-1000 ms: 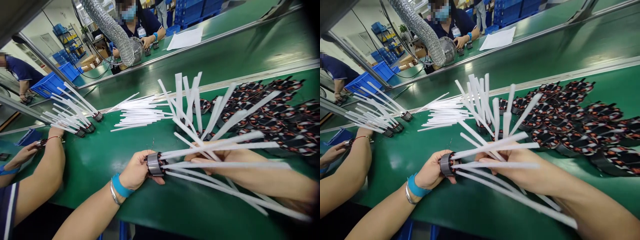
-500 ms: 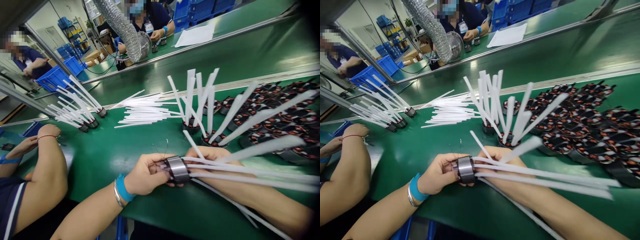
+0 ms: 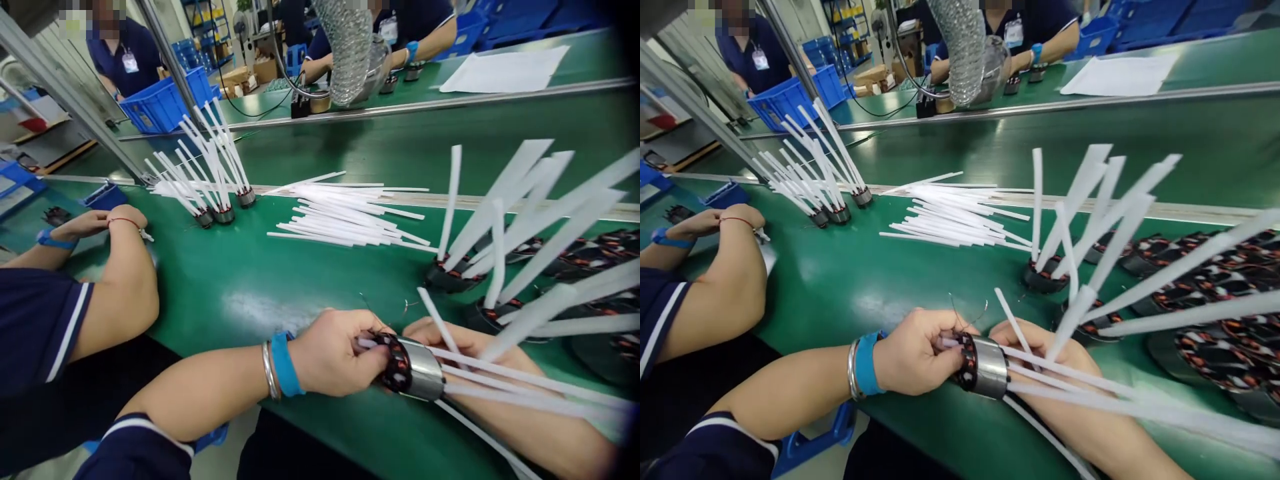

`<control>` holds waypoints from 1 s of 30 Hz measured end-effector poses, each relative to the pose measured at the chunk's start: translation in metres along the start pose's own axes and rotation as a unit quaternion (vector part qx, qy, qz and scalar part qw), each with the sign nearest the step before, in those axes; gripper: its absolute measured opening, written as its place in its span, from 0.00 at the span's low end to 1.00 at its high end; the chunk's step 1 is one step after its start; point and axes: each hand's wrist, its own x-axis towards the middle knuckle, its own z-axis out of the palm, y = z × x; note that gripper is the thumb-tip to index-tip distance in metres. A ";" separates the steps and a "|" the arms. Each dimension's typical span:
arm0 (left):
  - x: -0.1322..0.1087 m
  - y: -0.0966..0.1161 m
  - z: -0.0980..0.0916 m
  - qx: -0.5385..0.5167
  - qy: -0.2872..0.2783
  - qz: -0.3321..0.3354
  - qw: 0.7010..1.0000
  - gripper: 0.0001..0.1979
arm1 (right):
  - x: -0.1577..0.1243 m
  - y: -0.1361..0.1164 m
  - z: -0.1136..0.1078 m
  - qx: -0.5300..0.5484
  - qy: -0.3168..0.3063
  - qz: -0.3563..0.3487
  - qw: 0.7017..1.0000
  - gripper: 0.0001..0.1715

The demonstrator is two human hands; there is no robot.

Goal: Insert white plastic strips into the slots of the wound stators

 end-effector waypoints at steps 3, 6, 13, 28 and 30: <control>0.000 0.001 -0.001 0.001 0.021 0.006 1.000 0.07 | 0.000 0.004 -0.004 0.046 -0.044 0.003 0.998 0.13; 0.002 0.002 -0.001 -0.071 0.008 -0.028 0.997 0.08 | 0.000 0.006 -0.005 0.042 -0.049 -0.008 0.998 0.12; 0.002 0.000 0.003 -0.132 -0.007 -0.058 0.990 0.09 | 0.000 0.005 -0.007 0.034 -0.053 -0.047 0.997 0.19; 0.008 0.001 -0.004 -0.244 -0.029 -0.047 0.968 0.13 | 0.002 -0.022 -0.010 0.091 -0.001 0.006 0.996 0.22; 0.010 0.002 -0.007 -0.288 -0.027 -0.045 0.956 0.15 | 0.003 -0.024 -0.016 0.053 0.029 0.027 0.998 0.21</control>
